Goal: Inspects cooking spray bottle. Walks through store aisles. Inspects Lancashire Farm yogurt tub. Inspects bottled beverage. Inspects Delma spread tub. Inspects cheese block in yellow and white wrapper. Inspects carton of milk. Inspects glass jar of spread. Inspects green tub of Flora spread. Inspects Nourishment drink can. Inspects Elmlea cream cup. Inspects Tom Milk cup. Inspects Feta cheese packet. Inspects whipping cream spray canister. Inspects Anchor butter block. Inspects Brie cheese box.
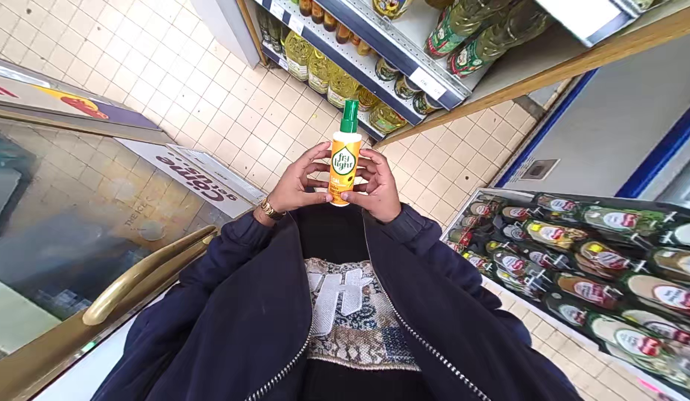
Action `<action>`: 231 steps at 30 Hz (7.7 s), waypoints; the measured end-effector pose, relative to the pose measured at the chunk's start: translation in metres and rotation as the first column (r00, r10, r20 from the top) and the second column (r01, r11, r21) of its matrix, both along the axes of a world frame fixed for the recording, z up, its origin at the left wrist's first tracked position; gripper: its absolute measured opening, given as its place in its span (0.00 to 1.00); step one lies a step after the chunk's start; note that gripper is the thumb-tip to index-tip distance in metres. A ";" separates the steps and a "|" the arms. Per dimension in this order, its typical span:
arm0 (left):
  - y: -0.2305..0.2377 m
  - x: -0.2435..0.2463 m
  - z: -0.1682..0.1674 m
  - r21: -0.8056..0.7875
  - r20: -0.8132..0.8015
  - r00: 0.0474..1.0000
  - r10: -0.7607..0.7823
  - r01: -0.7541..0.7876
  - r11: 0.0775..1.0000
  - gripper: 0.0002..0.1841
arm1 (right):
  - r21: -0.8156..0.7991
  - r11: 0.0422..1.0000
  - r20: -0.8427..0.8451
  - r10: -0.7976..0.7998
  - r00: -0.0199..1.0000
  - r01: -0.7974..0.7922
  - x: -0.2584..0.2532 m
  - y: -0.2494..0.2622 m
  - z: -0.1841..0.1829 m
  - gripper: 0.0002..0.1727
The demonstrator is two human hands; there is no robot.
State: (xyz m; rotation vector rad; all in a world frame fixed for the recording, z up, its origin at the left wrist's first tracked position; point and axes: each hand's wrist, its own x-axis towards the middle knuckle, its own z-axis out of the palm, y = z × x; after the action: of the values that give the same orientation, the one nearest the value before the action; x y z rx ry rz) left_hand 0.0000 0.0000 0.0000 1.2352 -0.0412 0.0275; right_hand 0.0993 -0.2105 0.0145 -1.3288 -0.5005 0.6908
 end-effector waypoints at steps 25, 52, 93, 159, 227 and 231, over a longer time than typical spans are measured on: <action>-0.007 -0.003 -0.003 -0.025 -0.019 0.998 -0.054 0.054 0.998 0.52 | 0.014 0.999 -0.038 0.044 0.998 -0.044 -0.010 -0.022 -0.006 0.50; 0.002 0.003 -0.005 -0.029 -0.012 0.999 -0.034 0.034 0.999 0.51 | 0.020 0.999 -0.035 0.051 0.998 -0.050 -0.003 -0.011 -0.007 0.52; 0.002 0.084 -0.011 -0.008 -0.064 0.998 -0.002 0.002 1.000 0.51 | -0.004 0.998 -0.032 0.068 0.997 -0.068 0.082 -0.008 -0.018 0.51; -0.015 0.491 -0.276 0.770 -0.461 0.690 0.558 -0.001 0.637 0.27 | -0.638 0.767 0.038 0.128 0.991 -0.074 0.245 -0.139 -0.151 0.33; -0.039 -0.014 0.045 0.070 0.215 0.876 0.432 -0.455 0.888 0.29 | 0.164 0.986 0.382 -0.021 0.924 -0.045 0.015 -0.034 0.035 0.28; -0.037 -0.026 0.046 0.058 0.214 0.868 0.447 -0.468 0.882 0.29 | 0.165 0.985 0.382 -0.018 0.924 -0.049 0.004 -0.031 0.036 0.28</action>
State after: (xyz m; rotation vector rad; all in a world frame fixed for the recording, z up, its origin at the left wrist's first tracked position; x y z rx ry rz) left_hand -0.0260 -0.0372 0.0463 1.3245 0.0837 0.5710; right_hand 0.1033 -0.2414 0.0510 -1.2990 -0.8678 0.3876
